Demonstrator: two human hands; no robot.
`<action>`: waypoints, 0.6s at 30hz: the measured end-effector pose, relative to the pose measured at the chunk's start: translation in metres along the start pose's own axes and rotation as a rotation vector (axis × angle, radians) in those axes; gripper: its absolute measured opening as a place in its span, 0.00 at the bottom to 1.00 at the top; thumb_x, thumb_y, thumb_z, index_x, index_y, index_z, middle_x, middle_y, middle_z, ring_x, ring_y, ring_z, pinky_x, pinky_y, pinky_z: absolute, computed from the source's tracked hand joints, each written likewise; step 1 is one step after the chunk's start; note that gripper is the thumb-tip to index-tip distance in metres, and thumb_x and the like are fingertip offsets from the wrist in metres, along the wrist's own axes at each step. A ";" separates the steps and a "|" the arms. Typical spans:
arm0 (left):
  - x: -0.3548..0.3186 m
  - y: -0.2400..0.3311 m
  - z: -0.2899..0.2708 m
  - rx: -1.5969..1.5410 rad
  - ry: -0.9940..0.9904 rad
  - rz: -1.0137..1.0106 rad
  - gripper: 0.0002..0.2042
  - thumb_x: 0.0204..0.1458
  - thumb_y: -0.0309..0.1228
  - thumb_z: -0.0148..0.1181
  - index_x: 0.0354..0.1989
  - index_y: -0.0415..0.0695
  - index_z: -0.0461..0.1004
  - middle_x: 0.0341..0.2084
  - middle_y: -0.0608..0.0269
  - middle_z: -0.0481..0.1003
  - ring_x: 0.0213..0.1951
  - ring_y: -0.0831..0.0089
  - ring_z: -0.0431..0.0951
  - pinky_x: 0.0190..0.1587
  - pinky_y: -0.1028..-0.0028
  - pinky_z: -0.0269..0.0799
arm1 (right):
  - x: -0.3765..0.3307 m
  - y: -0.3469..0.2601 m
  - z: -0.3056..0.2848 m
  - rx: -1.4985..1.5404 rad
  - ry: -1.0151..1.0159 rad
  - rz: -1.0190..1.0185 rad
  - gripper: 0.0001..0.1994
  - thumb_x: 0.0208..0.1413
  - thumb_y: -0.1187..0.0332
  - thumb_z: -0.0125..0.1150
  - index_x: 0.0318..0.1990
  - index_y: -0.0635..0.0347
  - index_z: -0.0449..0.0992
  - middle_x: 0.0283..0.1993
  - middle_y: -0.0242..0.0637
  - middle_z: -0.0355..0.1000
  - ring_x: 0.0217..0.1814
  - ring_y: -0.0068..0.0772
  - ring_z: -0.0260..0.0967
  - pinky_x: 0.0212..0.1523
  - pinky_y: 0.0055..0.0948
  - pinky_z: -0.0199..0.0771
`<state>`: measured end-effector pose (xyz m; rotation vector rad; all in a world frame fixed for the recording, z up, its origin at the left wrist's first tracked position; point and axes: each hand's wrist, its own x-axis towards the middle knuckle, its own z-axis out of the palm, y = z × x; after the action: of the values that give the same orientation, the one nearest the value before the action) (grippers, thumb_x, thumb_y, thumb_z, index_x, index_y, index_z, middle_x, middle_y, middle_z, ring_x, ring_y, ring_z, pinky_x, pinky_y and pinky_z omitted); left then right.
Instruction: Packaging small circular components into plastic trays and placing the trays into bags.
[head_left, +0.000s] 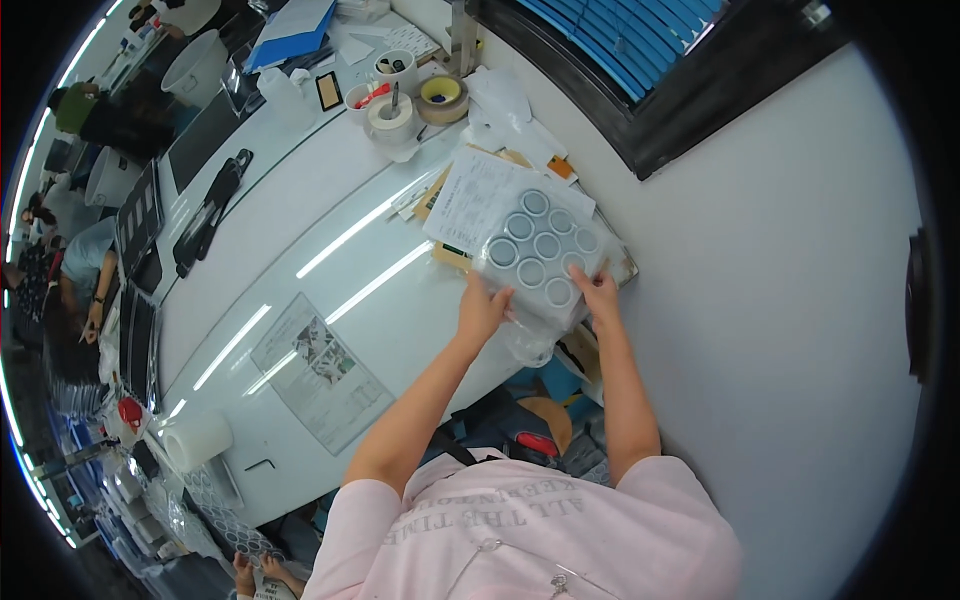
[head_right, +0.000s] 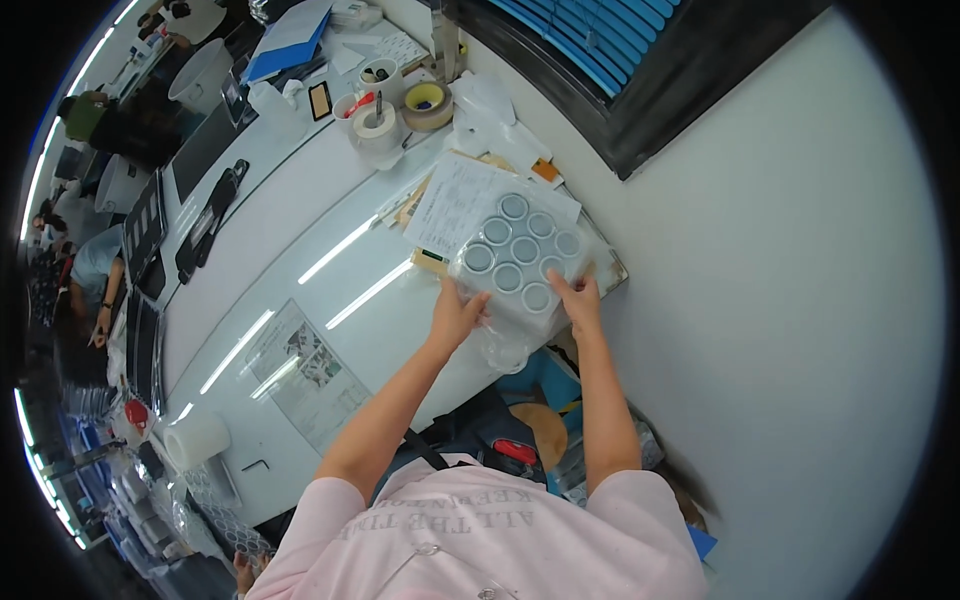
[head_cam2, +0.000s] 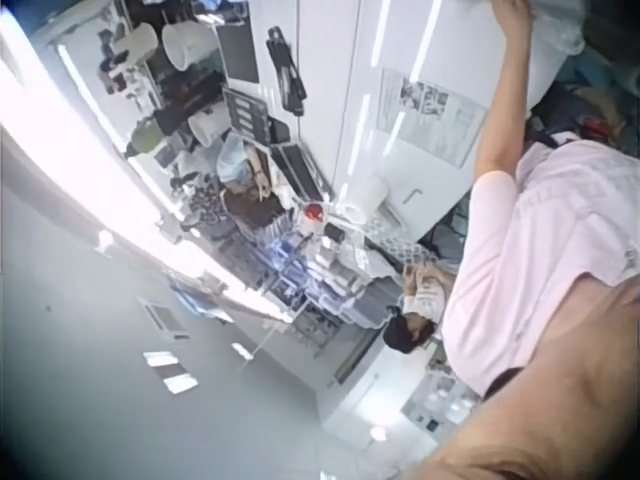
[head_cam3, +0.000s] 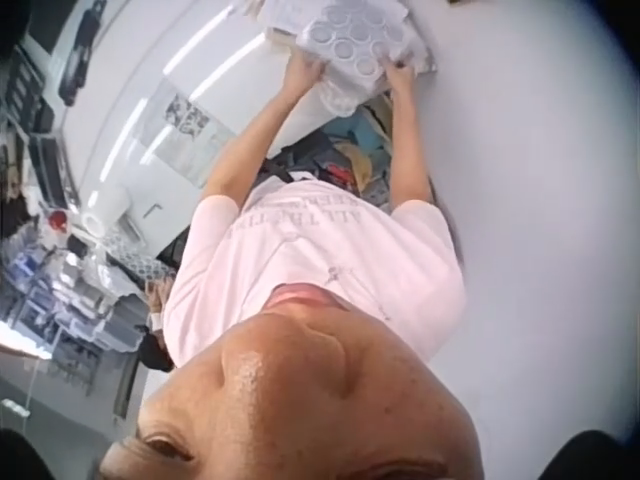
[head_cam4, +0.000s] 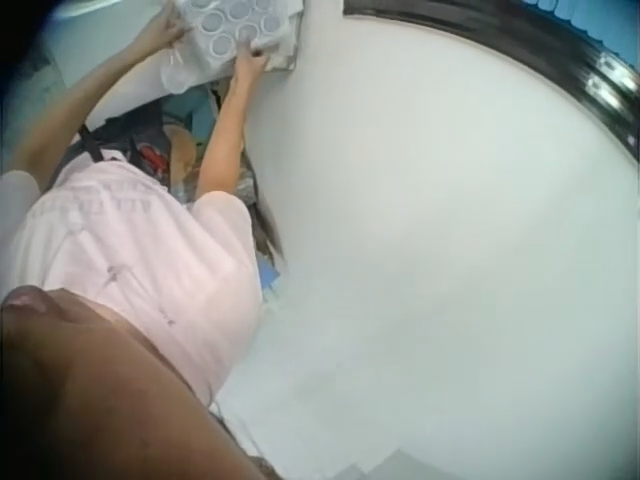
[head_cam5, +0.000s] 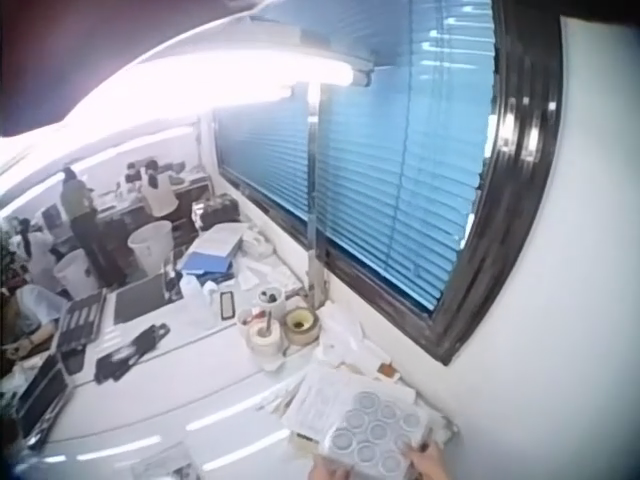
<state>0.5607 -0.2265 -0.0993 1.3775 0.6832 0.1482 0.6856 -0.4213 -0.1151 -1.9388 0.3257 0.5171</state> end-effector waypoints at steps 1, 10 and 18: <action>-0.003 0.017 0.005 0.121 -0.049 -0.018 0.17 0.50 0.24 0.60 0.41 0.34 0.57 0.23 0.54 0.73 0.19 0.69 0.75 0.17 0.73 0.71 | 0.000 0.000 -0.006 0.059 0.017 0.016 0.37 0.37 0.53 0.76 0.49 0.74 0.66 0.47 0.45 0.70 0.48 0.36 0.69 0.46 0.31 0.70; 0.002 0.068 0.022 0.343 -0.157 0.213 0.11 0.56 0.26 0.54 0.37 0.38 0.56 0.27 0.49 0.75 0.24 0.59 0.77 0.22 0.67 0.71 | -0.008 -0.021 -0.019 0.756 -0.085 -0.046 0.32 0.47 0.63 0.69 0.56 0.69 0.60 0.52 0.44 0.66 0.51 0.38 0.68 0.47 0.35 0.74; -0.099 0.102 -0.046 0.328 -0.122 0.404 0.08 0.57 0.27 0.52 0.38 0.39 0.60 0.27 0.50 0.75 0.25 0.57 0.78 0.26 0.66 0.70 | -0.103 -0.050 -0.025 0.660 -0.150 -0.293 0.35 0.47 0.67 0.66 0.61 0.62 0.55 0.57 0.41 0.61 0.57 0.36 0.62 0.56 0.36 0.65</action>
<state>0.4865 -0.2124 0.0297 1.8167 0.3278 0.2788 0.6237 -0.4248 -0.0157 -1.2695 0.0907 0.3048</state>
